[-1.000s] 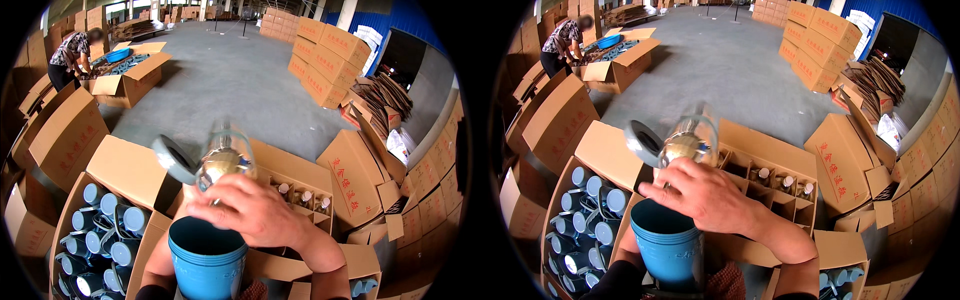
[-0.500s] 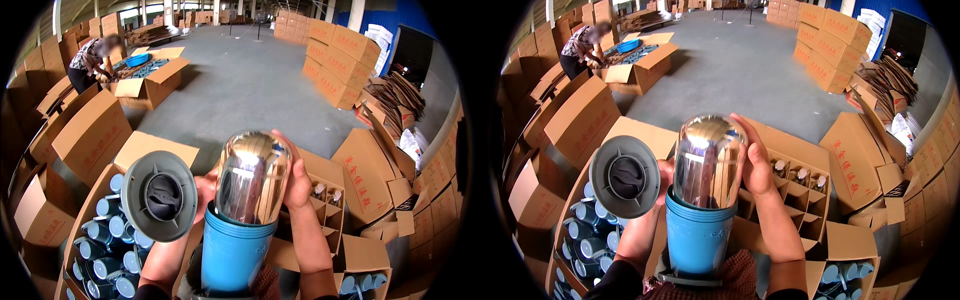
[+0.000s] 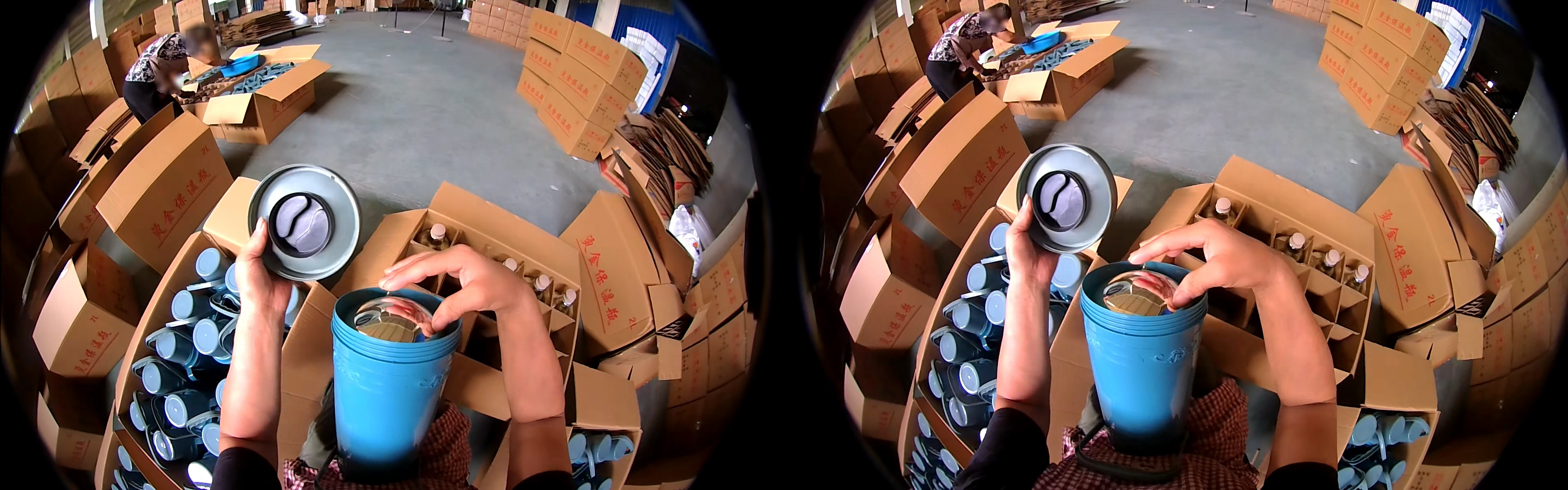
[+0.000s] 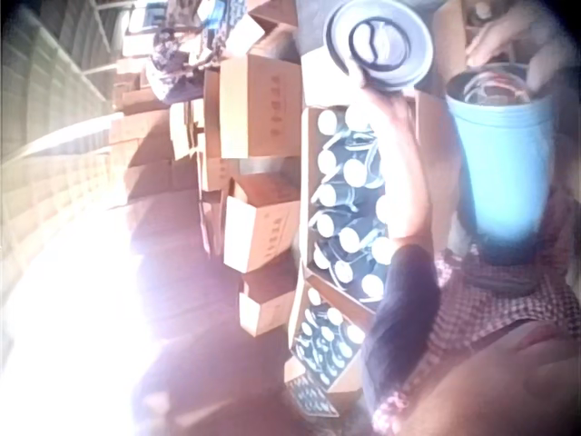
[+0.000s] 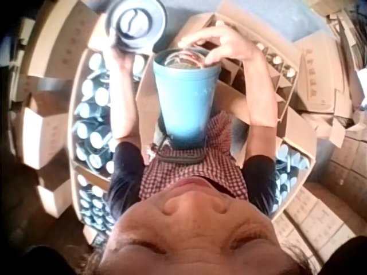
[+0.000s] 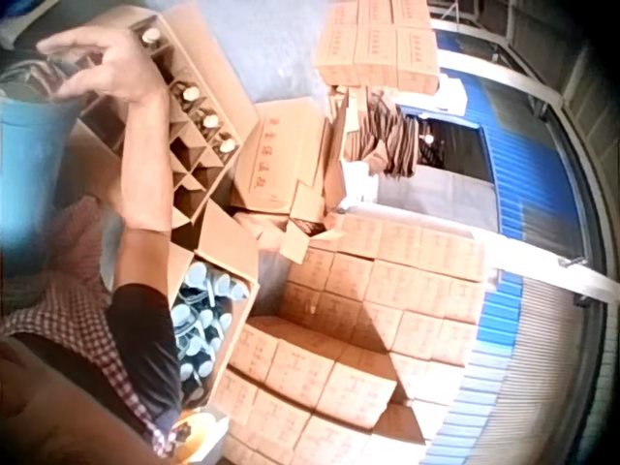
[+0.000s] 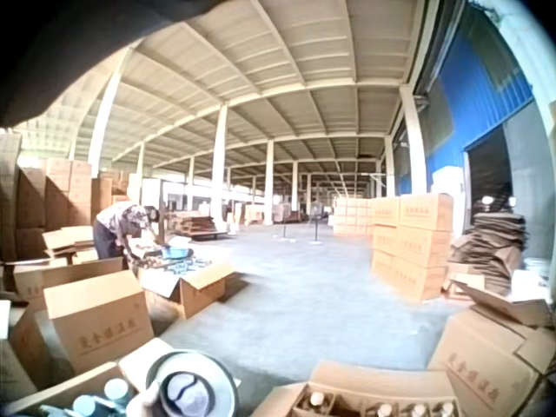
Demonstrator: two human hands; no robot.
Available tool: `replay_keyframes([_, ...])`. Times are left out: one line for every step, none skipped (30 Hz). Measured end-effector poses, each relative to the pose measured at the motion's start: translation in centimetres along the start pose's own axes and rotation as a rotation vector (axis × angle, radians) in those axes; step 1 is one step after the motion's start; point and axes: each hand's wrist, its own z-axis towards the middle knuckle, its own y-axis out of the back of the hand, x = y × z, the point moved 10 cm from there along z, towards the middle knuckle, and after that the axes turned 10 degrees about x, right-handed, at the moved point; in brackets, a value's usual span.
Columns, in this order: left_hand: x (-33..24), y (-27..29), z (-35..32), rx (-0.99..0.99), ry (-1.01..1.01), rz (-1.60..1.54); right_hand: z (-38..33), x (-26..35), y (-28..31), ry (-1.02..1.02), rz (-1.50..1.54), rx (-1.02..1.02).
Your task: The person assembles blue thermos bottles by inserting a stainless steel inner liner into the blue outer shell and screwing on the lid. They repeat this process for multiple units, placing the finished bottles into a cardboard box.
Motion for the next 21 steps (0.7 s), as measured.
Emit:
replay_keyframes([-0.8,0.7,0.2,-0.016,-0.060,0.068,0.3,-0.4,-0.2,-0.060,0.018,0.031])
replay_keyframes([-1.4,1.2,0.2,-0.032,-0.120,0.136,0.5,-0.6,-0.4,-0.120,0.035,0.060])
replay_keyframes([-2.1,1.5,0.1,-0.078,-0.189,0.179,0.7,-0.7,-0.8,-0.182,0.052,0.093])
replay_keyframes([-2.7,0.8,-0.5,-0.065,-0.224,0.217,0.9,-0.3,-0.7,-0.210,0.019,0.073])
replay_keyframes([-3.0,0.2,-1.0,-0.043,-0.266,0.199,1.0,0.3,-0.9,-0.237,-0.014,0.053])
replay_keyframes([-3.1,-0.4,-1.4,-0.019,-0.305,0.179,1.0,0.5,-0.9,-0.267,-0.047,0.029])
replay_keyframes([-3.2,-1.0,-1.8,0.008,-0.334,0.199,1.2,0.4,-1.0,-0.231,-0.231,0.010])
replay_keyframes([-3.3,-1.5,-2.1,0.034,-0.363,0.218,1.6,0.3,-1.3,-0.277,-0.296,0.040])
replay_keyframes([-3.2,-1.9,-2.4,0.065,-0.388,0.233,1.8,0.7,-1.6,-0.328,-0.363,0.065])
replay_keyframes([-3.2,-2.1,-2.6,0.123,-0.429,0.293,1.9,0.9,-1.8,-0.378,-0.429,0.092])
replay_keyframes([-3.5,-2.8,-3.5,0.166,-0.495,0.368,2.0,1.1,-1.9,-0.364,-0.435,0.104])
replay_keyframes([-3.8,-3.9,-4.5,0.210,-0.563,0.445,1.8,1.2,-1.4,-0.326,-0.352,0.037])
replay_keyframes([-4.0,-4.7,-5.6,0.211,-0.621,0.568,1.3,0.9,-1.0,-0.287,-0.269,-0.029])
replay_keyframes([-4.1,-5.4,-6.6,0.272,-0.703,0.593,0.9,0.3,-0.7,-0.247,-0.185,-0.092])
replay_keyframes([-4.1,-6.6,-7.3,0.368,-0.718,0.646,-0.4,0.4,0.7,-0.090,-0.005,-0.334])
replay_keyframes([-3.8,-7.8,-8.0,0.465,-0.728,0.689,-2.8,-1.2,2.6,-0.092,0.076,-0.575])
replay_keyframes([-3.8,-9.3,-8.4,0.503,-0.777,0.701,-4.9,-2.4,3.9,0.042,0.194,-0.735])
replay_keyframes([-3.3,-10.9,-8.8,0.590,-0.775,0.736,-7.1,-3.7,4.9,0.185,0.315,-0.894])
replay_keyframes([-2.5,-12.7,-8.9,0.777,-0.728,0.817,-6.6,-4.3,4.4,0.305,0.384,-0.885])
replay_keyframes([-1.3,-14.1,-9.3,0.965,-0.672,0.894,-5.7,-4.8,3.2,0.377,0.449,-0.857])
replay_keyframes([-0.3,-14.7,-9.4,1.049,-0.574,0.877,-4.4,-5.1,1.7,0.446,0.544,-0.801])
